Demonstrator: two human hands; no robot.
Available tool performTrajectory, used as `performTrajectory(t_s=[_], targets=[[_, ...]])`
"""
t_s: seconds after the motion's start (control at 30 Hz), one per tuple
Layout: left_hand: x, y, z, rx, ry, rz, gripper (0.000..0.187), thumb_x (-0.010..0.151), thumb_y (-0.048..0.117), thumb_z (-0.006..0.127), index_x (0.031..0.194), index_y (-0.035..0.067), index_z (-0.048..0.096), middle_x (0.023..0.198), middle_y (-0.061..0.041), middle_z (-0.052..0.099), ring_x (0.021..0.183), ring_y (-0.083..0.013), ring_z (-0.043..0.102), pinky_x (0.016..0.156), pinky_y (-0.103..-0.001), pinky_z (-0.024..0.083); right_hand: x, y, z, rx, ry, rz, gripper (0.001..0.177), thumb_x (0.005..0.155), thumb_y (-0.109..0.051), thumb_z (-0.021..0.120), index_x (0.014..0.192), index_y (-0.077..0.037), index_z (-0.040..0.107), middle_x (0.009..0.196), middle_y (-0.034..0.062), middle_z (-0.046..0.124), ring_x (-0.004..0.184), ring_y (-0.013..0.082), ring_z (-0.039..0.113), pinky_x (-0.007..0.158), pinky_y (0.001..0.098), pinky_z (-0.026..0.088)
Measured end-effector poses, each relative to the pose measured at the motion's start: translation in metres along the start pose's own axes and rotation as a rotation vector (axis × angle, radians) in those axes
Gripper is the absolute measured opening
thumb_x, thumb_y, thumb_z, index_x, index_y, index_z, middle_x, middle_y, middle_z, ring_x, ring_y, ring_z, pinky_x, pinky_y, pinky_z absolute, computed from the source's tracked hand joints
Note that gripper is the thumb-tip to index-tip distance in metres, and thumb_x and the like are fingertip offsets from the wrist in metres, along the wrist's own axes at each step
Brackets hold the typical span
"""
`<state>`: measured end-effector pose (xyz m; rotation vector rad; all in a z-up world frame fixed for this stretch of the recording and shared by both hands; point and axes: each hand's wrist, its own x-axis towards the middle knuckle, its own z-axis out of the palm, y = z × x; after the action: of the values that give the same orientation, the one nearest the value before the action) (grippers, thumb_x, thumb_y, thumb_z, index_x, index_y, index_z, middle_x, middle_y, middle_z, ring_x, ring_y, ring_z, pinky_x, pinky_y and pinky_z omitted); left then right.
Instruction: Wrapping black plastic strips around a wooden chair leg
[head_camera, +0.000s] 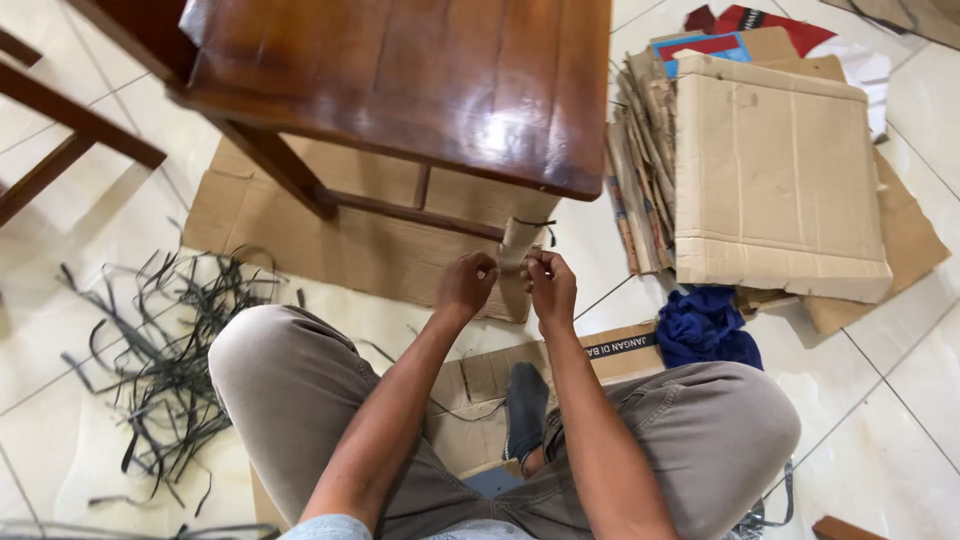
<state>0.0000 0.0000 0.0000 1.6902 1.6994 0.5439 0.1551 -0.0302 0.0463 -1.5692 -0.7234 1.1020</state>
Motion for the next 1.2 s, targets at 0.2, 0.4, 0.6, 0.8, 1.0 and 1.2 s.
performTrajectory(t_s=[0.2,0.4,0.6,0.8,1.0,1.2], targets=[[-0.021,-0.032,-0.025,0.035,-0.058,-0.142,0.024,0.092,0.036,0.067,0.109,0.022,0.077,0.106,-0.005,0.077,0.108,-0.0354,0.072,0.091,-0.054,0.058,-0.006,0.029,0.029,-0.109,-0.158,0.093,0.020,0.096,-0.011,0.065,0.112,-0.003,0.072,0.093,0.0121,0.074,0.073,0.0135,0.068,0.058,0.0241,0.055],[-0.058,-0.084,-0.044,0.007,0.011,-0.312,0.028,0.091,0.039,0.065,0.110,0.023,0.078,0.108,-0.005,0.078,0.109,-0.0366,0.072,0.091,-0.056,0.057,-0.018,0.064,0.064,-0.171,-0.321,0.124,0.020,0.094,-0.012,0.067,0.112,-0.004,0.073,0.092,0.0109,0.074,0.072,0.0121,0.069,0.058,0.0209,0.057],[-0.088,-0.145,-0.052,-0.022,0.080,-0.457,0.033,0.090,0.035,0.066,0.118,0.021,0.074,0.117,-0.006,0.075,0.113,-0.0357,0.071,0.095,-0.054,0.057,-0.042,0.079,0.109,-0.306,-0.434,0.154,0.021,0.094,-0.013,0.067,0.112,-0.006,0.074,0.093,0.0102,0.075,0.075,0.0117,0.071,0.060,0.0222,0.060],[-0.128,-0.190,-0.070,-0.063,0.165,-0.595,0.043,0.091,0.038,0.065,0.127,0.015,0.069,0.129,-0.012,0.066,0.119,-0.0412,0.066,0.101,-0.058,0.054,-0.070,0.087,0.146,-0.395,-0.573,0.133,0.023,0.094,-0.016,0.067,0.114,-0.006,0.074,0.094,0.0103,0.073,0.077,0.0127,0.070,0.063,0.0236,0.060],[-0.154,-0.235,-0.075,0.003,0.306,-0.695,0.044,0.090,0.034,0.066,0.128,0.011,0.069,0.135,-0.012,0.061,0.119,-0.0398,0.065,0.099,-0.055,0.056,-0.085,0.099,0.169,-0.529,-0.651,0.108,0.025,0.093,-0.017,0.068,0.114,-0.007,0.075,0.095,0.0115,0.075,0.078,0.0158,0.073,0.065,0.0255,0.062],[-0.176,-0.250,-0.095,0.049,0.388,-0.830,0.046,0.091,0.026,0.068,0.129,0.001,0.064,0.154,-0.014,0.041,0.129,-0.0431,0.057,0.100,-0.058,0.057,-0.088,0.121,0.178,-0.544,-0.701,0.082,0.027,0.092,-0.016,0.069,0.115,-0.003,0.074,0.093,0.0123,0.072,0.077,0.0158,0.071,0.063,0.0241,0.061]])
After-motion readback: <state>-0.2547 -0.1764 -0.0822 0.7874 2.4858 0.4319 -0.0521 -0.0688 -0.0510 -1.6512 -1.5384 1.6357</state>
